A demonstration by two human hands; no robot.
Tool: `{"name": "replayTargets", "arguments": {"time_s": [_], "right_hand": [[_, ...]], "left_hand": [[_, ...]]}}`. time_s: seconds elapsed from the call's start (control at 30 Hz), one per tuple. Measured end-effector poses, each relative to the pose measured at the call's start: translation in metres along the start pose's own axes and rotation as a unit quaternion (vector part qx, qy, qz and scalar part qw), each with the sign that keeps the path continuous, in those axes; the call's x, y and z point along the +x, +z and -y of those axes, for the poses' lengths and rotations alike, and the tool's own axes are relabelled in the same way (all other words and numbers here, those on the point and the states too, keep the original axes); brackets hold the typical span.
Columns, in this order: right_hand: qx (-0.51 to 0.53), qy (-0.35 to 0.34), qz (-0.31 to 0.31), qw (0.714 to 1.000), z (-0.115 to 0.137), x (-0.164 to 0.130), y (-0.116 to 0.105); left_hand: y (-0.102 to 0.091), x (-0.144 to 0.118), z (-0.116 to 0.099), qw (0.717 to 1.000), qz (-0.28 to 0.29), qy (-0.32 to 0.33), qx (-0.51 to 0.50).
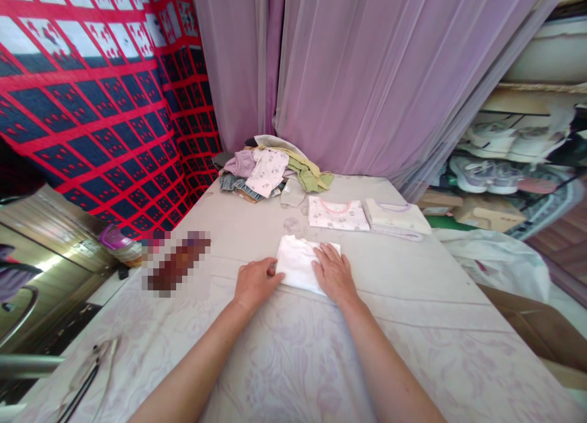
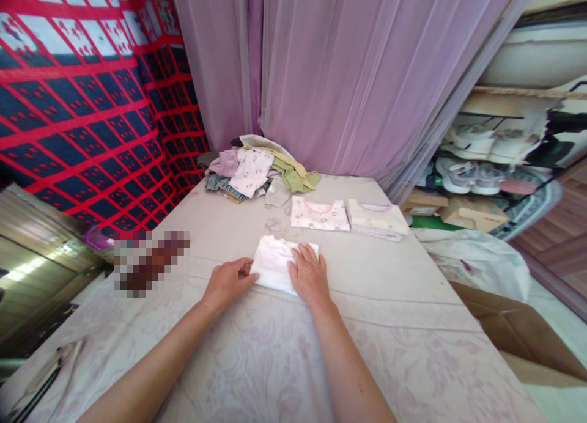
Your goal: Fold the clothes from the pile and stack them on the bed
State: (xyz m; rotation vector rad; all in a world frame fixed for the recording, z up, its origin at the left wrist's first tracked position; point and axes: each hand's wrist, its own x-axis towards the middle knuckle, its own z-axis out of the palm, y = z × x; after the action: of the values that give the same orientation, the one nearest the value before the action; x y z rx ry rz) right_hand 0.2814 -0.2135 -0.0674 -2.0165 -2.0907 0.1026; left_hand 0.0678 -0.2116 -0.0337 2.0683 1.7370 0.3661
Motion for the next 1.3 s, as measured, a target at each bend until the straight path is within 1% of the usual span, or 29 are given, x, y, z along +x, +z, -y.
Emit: {"name": "replayTargets", "arguments": {"time_s": [0.1,0.17,0.3,0.43,0.6,0.67,0.73,0.77,0.83,0.87,0.93,0.97,1.03,1.1,1.23,1.3], "right_hand": [[0.002,0.001,-0.002,1.000,0.000,0.000,0.000],[0.005,0.001,-0.005,1.000,0.000,0.000,-0.001],[0.013,0.003,-0.002,1.000,0.001,-0.001,-0.001],[0.015,0.003,-0.005,1.000,0.001,-0.001,-0.001],[0.027,0.004,-0.022,0.999,-0.003,-0.001,0.003],[0.030,0.007,-0.035,0.999,-0.004,-0.001,0.003],[0.028,0.008,-0.044,0.999,-0.002,-0.003,0.000],[0.026,0.008,-0.046,0.999,-0.001,-0.004,-0.002],[0.020,-0.001,-0.046,0.999,0.005,-0.007,-0.007],[0.018,-0.010,-0.041,0.999,0.008,-0.009,-0.009],[0.015,-0.036,-0.016,0.999,0.014,-0.011,-0.011],[0.015,-0.048,0.001,0.999,0.015,-0.012,-0.011],[0.016,-0.065,0.030,0.997,0.015,-0.013,-0.008],[0.019,-0.079,0.045,0.996,0.012,-0.012,-0.005],[0.034,-0.095,0.066,0.993,0.006,-0.009,-0.003],[0.045,-0.099,0.075,0.991,0.004,-0.008,-0.006]], "left_hand": [[0.002,0.002,-0.003,1.000,-0.022,0.007,0.009],[0.003,0.003,-0.005,1.000,-0.027,0.007,0.009],[0.003,0.006,-0.008,1.000,-0.014,0.002,-0.007],[0.003,0.008,-0.009,0.999,0.003,-0.024,-0.031],[0.001,0.007,-0.007,0.998,0.013,-0.060,-0.002],[-0.002,0.004,-0.007,0.998,0.020,-0.062,0.016],[-0.003,0.000,-0.009,0.998,0.005,-0.042,0.039],[-0.003,-0.001,-0.011,0.999,-0.013,-0.018,0.049],[0.000,-0.001,-0.017,0.995,-0.047,0.056,0.062],[0.003,0.001,-0.021,0.992,-0.052,0.098,0.065],[0.010,0.009,-0.029,0.984,-0.027,0.160,0.071],[0.015,0.015,-0.032,0.982,-0.004,0.172,0.078],[0.024,0.026,-0.034,0.980,0.037,0.170,0.101],[0.033,0.034,-0.031,0.978,0.043,0.160,0.126],[0.046,0.038,-0.021,0.977,-0.013,0.153,0.148],[0.050,0.038,-0.018,0.977,-0.027,0.146,0.152]]}}
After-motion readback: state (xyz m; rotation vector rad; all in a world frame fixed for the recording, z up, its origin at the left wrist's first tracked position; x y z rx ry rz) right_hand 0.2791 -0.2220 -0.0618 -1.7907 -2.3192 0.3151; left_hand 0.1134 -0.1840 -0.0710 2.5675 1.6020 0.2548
